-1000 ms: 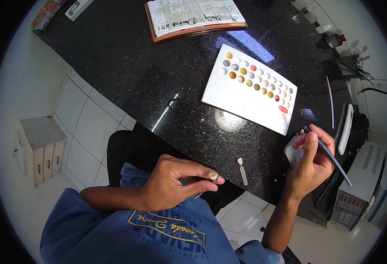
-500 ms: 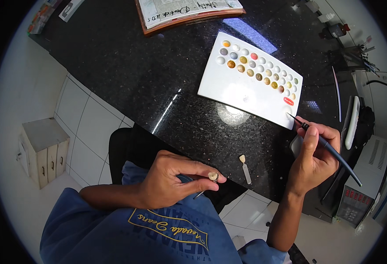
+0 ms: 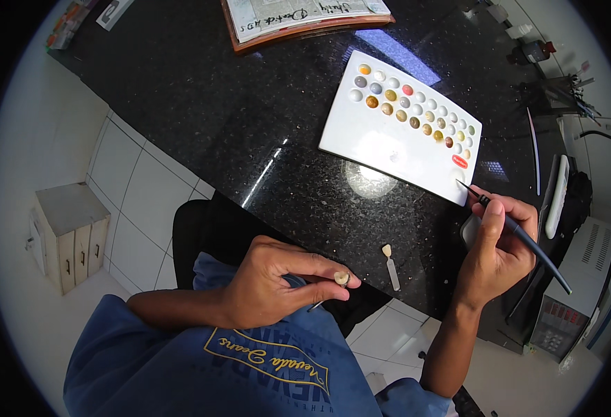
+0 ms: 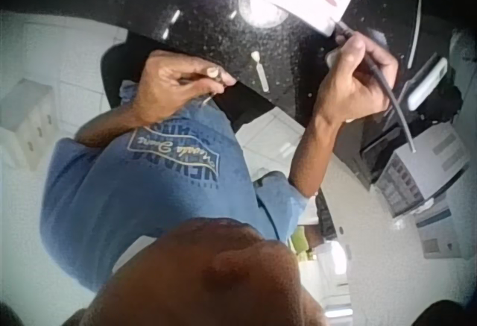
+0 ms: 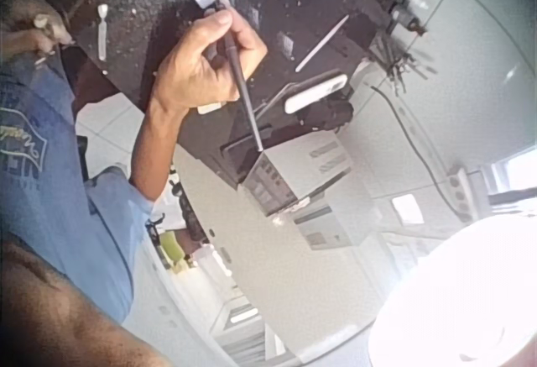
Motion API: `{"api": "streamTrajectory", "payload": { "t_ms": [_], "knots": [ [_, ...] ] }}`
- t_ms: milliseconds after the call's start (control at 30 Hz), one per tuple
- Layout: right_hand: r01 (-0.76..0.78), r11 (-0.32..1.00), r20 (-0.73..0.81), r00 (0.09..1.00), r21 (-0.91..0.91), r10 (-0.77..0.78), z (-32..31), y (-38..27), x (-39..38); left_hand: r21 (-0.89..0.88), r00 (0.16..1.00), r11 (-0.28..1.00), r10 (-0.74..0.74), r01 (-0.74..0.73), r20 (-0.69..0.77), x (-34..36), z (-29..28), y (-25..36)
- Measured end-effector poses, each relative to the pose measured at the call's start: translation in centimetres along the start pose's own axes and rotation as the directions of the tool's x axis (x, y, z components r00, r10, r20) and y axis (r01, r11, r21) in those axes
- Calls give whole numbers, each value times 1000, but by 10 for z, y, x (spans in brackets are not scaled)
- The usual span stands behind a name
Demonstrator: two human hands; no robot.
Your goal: Staining and characterizing a dental crown using a brush and liquid pigments on a palette.
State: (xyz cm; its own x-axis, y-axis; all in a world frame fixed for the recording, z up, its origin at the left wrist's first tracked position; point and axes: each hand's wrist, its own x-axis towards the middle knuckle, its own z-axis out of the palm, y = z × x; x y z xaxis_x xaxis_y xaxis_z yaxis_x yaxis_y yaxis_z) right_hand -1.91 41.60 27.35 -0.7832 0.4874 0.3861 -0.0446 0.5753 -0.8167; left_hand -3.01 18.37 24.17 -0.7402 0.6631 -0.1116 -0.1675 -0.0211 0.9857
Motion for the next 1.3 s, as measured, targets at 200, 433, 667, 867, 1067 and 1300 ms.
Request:
{"api": "streamTrajectory", "payload": {
  "t_ms": [200,433,667,867,1067,1300],
  "knots": [
    [69,996,-131,990,65,-60,-10,-16,-11,-44,1000,999,-5,4,-18,0,0,-2],
    [32,942,172,981,335,-94,-7,-37,-73,-73,1000,997,6,-8,-30,-4,3,-5],
    [136,901,179,957,413,-226,1,-24,-85,-103,998,993,-56,56,5,-6,4,-3],
    [147,912,215,946,384,-243,3,-26,-81,-100,996,995,-21,12,-88,-5,8,-4],
    [149,918,243,937,367,-249,3,-26,-82,-71,997,997,-20,15,-75,-5,7,-4],
    [129,910,244,940,393,-238,1,-23,-84,-68,997,998,0,-5,-71,-5,8,-6]
  ]
}}
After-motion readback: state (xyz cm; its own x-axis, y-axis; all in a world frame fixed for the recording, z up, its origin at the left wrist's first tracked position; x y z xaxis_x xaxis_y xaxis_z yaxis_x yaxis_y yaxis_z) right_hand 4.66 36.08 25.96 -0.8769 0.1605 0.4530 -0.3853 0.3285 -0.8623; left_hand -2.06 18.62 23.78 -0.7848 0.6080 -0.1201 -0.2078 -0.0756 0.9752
